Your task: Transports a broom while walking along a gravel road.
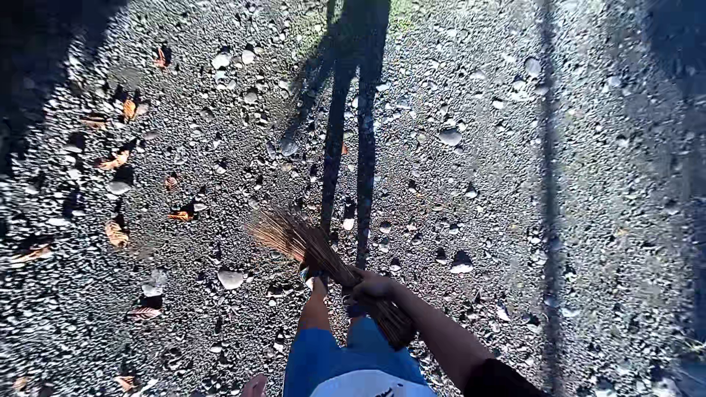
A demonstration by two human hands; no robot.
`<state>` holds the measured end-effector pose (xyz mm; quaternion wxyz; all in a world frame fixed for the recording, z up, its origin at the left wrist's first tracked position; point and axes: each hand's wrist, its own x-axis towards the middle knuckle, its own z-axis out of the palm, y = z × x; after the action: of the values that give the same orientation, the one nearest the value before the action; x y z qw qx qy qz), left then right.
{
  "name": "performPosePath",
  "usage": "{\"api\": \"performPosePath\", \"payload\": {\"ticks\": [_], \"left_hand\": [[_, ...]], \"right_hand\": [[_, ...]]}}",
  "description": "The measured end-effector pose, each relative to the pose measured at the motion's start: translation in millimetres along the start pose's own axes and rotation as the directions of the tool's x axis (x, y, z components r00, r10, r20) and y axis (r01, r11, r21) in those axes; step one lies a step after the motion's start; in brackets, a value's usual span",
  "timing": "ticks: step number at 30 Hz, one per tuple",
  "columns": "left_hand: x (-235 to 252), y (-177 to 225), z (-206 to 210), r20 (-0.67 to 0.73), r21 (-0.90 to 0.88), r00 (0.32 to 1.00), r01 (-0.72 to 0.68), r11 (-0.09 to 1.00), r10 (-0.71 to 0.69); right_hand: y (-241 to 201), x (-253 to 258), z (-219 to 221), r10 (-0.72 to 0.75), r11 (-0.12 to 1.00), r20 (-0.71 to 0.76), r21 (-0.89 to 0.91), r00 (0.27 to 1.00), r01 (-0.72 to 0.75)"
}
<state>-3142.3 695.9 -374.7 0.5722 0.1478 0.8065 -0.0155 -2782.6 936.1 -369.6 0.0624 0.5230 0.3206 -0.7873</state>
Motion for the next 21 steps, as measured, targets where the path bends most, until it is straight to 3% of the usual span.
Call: {"api": "performPosePath", "payload": {"ticks": [3, 6, 9, 12, 14, 16, 19, 21], "left_hand": [[18.0, 55.7, -30.5, -0.007, 0.026, 0.998, -0.067, 0.997, 0.067], [29.0, 106.8, -57.3, 0.002, -0.006, 0.996, -0.091, 0.996, 0.091], [30.1, 128.7, -75.0, -0.004, -0.029, 1.0, -0.022, 0.999, 0.021], [31.9, 136.6, -89.0, -0.003, 0.067, 1.0, 0.01, 0.998, -0.01], [32.1, 139.7, -92.7, -0.015, 0.11, 0.999, 0.047, 0.993, -0.045], [25.6, 154.0, -91.8, -0.039, 0.049, 0.995, 0.096, 0.994, -0.094], [22.8, 189.8, -87.5, -0.065, -0.048, 0.989, 0.13, 0.99, -0.133], [23.6, 218.0, -84.4, -0.041, -0.108, 0.986, 0.154, 0.982, -0.159]], "right_hand": [[-33.1, -25.4, -36.4, -0.052, 0.997, -0.266, 0.039, 0.963, 0.065], [-71.8, -21.1, -88.2, -0.072, 0.993, -0.564, 0.033, 0.823, 0.109], [-106.6, -1.0, -146.0, -0.033, 0.992, -0.721, 0.064, 0.692, 0.113], [-146.4, 31.0, -197.1, 0.034, 0.987, -0.775, 0.123, 0.631, 0.099], [-170.0, 63.2, -216.1, 0.078, 0.991, -0.751, 0.127, 0.656, 0.029], [-185.5, 100.1, -221.7, 0.119, 0.992, -0.659, 0.04, 0.743, -0.123], [-211.2, 131.9, -200.4, 0.149, 0.869, -0.358, -0.397, 0.922, -0.295], [-218.2, 134.7, -183.5, 0.158, 0.762, -0.147, -0.611, 0.977, -0.215]]}}
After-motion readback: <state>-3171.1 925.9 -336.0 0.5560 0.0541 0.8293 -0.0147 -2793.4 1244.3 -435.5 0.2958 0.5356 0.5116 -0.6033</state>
